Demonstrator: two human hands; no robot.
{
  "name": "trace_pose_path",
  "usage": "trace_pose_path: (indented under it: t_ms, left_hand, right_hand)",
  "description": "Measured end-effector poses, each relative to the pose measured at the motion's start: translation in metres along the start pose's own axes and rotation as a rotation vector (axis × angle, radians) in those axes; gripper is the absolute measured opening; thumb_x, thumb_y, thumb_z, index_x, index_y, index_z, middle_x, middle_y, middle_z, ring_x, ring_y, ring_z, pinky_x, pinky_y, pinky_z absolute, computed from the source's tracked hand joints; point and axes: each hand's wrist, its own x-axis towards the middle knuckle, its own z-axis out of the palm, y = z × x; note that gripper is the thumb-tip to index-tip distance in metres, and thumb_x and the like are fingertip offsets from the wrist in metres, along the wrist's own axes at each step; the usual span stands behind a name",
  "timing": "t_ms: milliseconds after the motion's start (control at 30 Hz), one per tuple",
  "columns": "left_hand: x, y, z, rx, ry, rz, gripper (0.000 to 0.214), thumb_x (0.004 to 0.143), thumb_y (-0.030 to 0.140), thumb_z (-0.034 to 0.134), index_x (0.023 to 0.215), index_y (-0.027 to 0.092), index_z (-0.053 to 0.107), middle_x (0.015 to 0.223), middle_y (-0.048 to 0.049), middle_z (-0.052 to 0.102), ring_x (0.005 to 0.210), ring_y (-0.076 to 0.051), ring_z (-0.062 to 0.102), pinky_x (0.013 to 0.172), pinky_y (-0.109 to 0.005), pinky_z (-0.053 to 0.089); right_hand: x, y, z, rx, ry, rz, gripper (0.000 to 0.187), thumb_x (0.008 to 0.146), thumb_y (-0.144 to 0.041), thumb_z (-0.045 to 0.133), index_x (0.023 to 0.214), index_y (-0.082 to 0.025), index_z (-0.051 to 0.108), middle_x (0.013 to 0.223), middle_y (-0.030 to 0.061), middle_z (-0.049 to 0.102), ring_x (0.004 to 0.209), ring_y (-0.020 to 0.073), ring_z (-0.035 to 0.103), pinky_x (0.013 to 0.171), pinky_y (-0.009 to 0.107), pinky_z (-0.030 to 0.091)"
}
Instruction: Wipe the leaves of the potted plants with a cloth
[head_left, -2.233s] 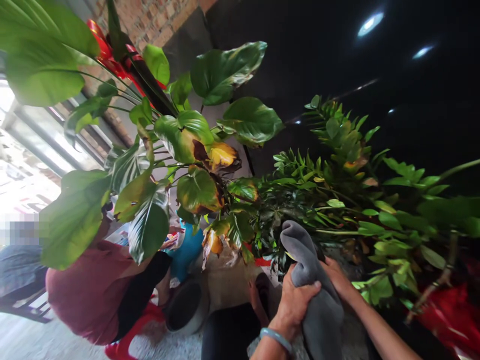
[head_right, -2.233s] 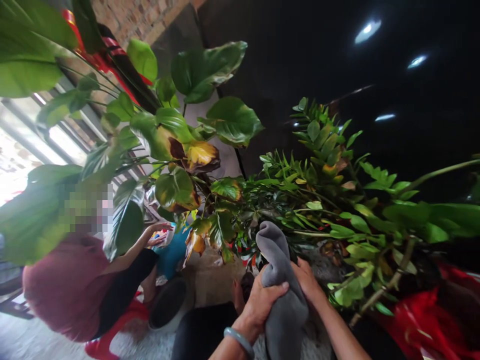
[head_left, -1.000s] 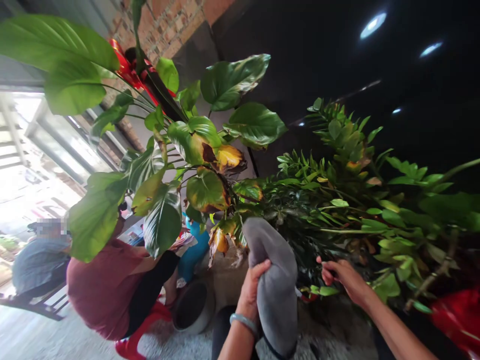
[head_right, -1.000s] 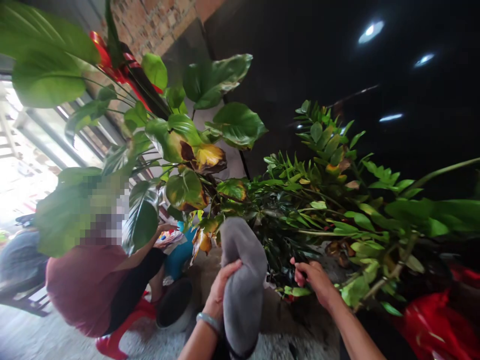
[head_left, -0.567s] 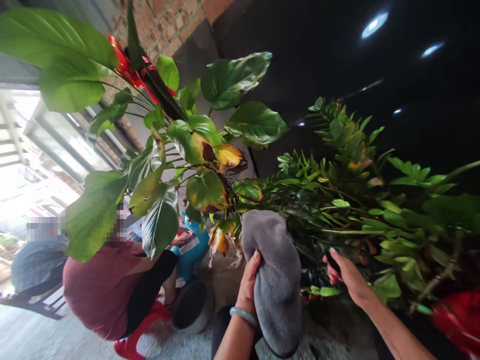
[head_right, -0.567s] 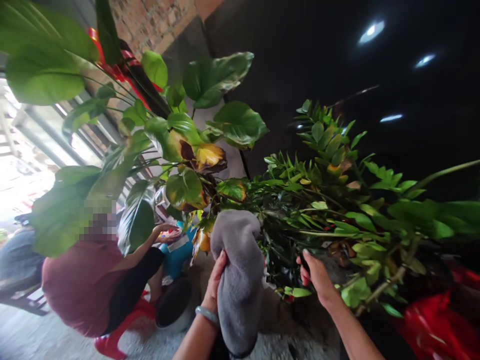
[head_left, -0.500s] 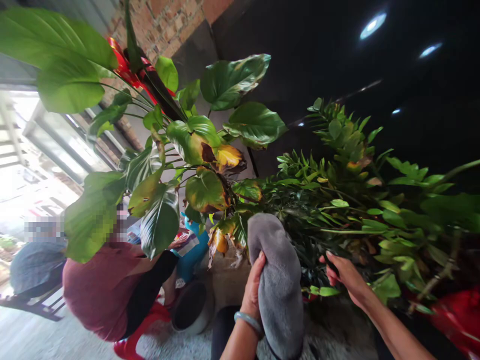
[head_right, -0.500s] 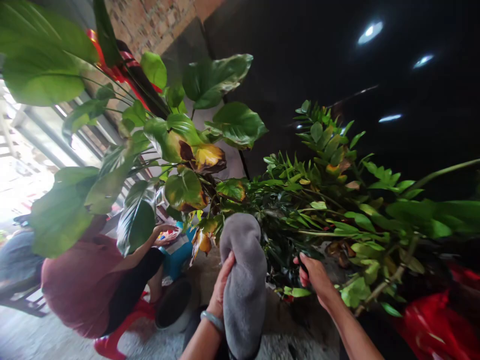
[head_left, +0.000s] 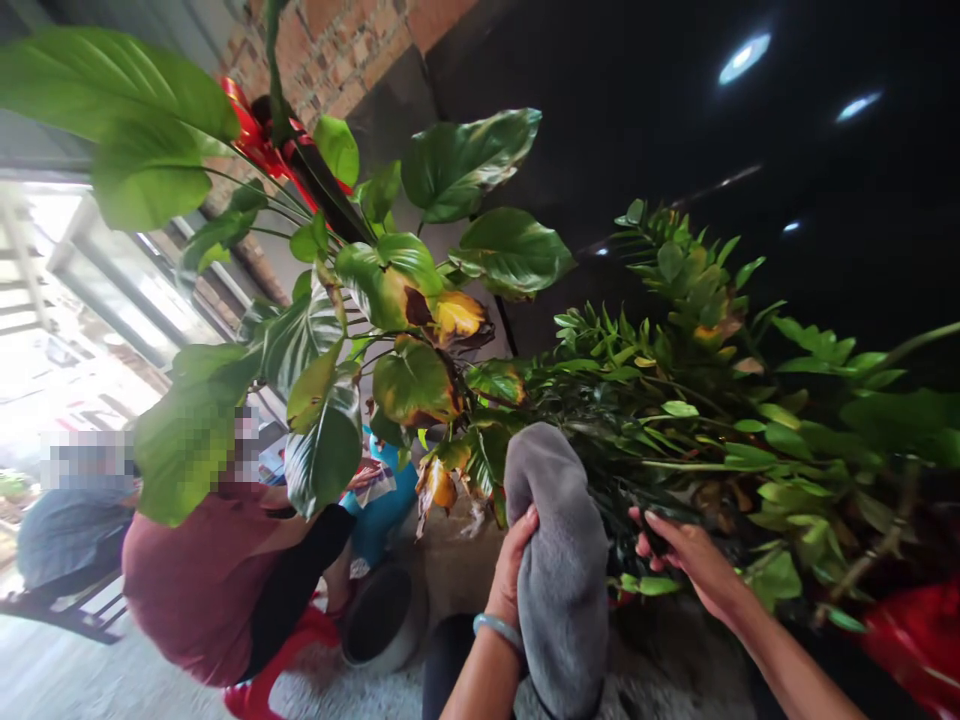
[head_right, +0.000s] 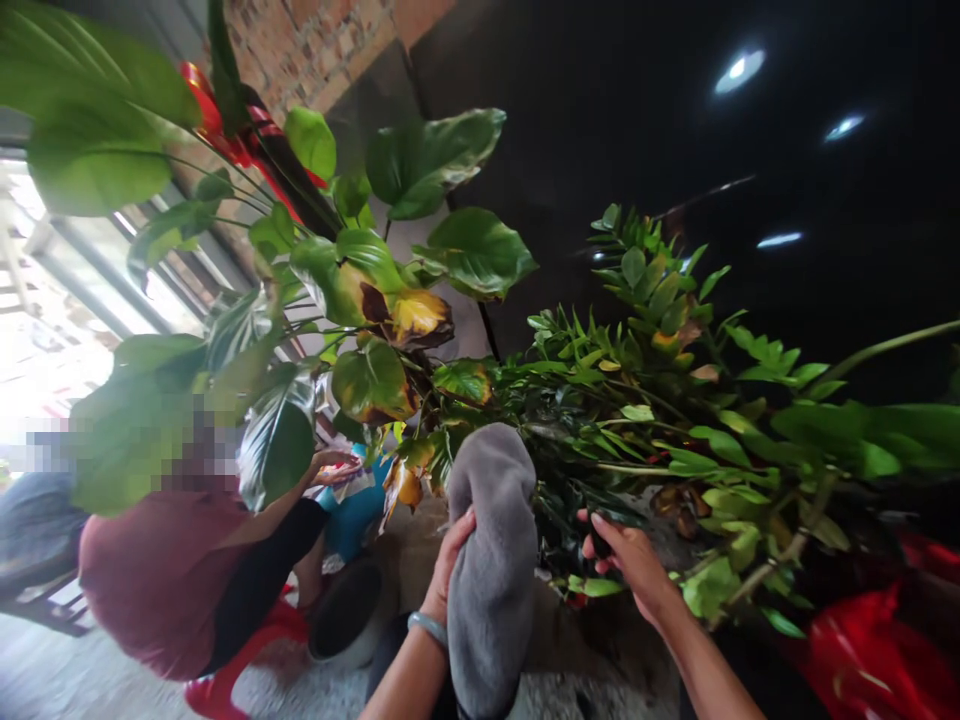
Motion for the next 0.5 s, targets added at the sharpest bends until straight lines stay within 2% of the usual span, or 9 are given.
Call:
trace_pose_path:
  t_ms: [67,133,233,333,400,500]
  left_hand:
    - [-0.006,-0.015,-0.004,0.012,-0.061,-0.122,0.041,0.058,0.038,0.082,0.088,0.012,0.074,0.075,-0.0078,0.075,0.093,-0.029,0.070,0.096,-0.039,0.047]
    - [-0.017,-0.027,-0.006,0.047,-0.197,-0.197,0.048,0.056,0.033,0.083,0.097,0.011,0.072,0.079,-0.0096,0.076,0.094,-0.031,0.070,0.096,-0.042,0.047]
    - [-0.025,-0.021,-0.002,0.097,-0.311,-0.159,0.056,0.048,0.028,0.086,0.099,0.011,0.072,0.084,-0.0100,0.076,0.095,-0.033,0.069,0.096,-0.044,0.046]
    - [-0.012,0.002,0.007,0.139,-0.292,-0.062,0.044,0.043,0.033,0.088,0.079,0.012,0.074,0.077,-0.0078,0.075,0.093,-0.033,0.068,0.098,-0.043,0.045]
    - [0.001,0.008,0.012,0.123,-0.225,-0.030,0.042,0.042,0.038,0.087,0.072,0.013,0.073,0.073,-0.0075,0.074,0.093,-0.033,0.068,0.098,-0.042,0.045]
    - [0.009,-0.007,0.015,0.082,-0.179,-0.106,0.049,0.049,0.042,0.084,0.087,0.011,0.073,0.078,-0.0105,0.074,0.096,-0.033,0.067,0.097,-0.043,0.045]
  right_hand:
    - [-0.002,-0.002,-0.001,-0.016,-0.011,-0.008,0.049,0.045,-0.064,0.066,0.061,-0.018,0.066,0.050,0.0023,0.059,0.050,0.0155,0.050,0.051,0.029,0.039]
    - [-0.002,-0.002,-0.002,-0.026,-0.026,-0.026,0.047,0.047,-0.063,0.065,0.061,-0.019,0.067,0.051,0.0020,0.059,0.050,0.0158,0.050,0.051,0.029,0.040]
    - [0.001,0.002,-0.004,-0.021,-0.028,-0.033,0.038,0.047,-0.059,0.067,0.054,-0.021,0.065,0.053,0.0038,0.061,0.056,0.0198,0.055,0.052,0.031,0.043]
    - [0.004,0.007,-0.003,0.003,0.007,-0.029,0.034,0.047,-0.056,0.070,0.052,-0.023,0.065,0.054,0.0052,0.063,0.060,0.0223,0.057,0.052,0.032,0.046]
    - [0.005,0.008,-0.003,0.026,0.014,-0.041,0.034,0.048,-0.056,0.071,0.056,-0.023,0.067,0.053,0.0042,0.063,0.058,0.0216,0.057,0.050,0.031,0.045]
    - [0.004,0.007,-0.004,0.024,-0.020,-0.059,0.036,0.048,-0.057,0.072,0.057,-0.022,0.069,0.053,0.0041,0.063,0.057,0.0210,0.058,0.050,0.030,0.045]
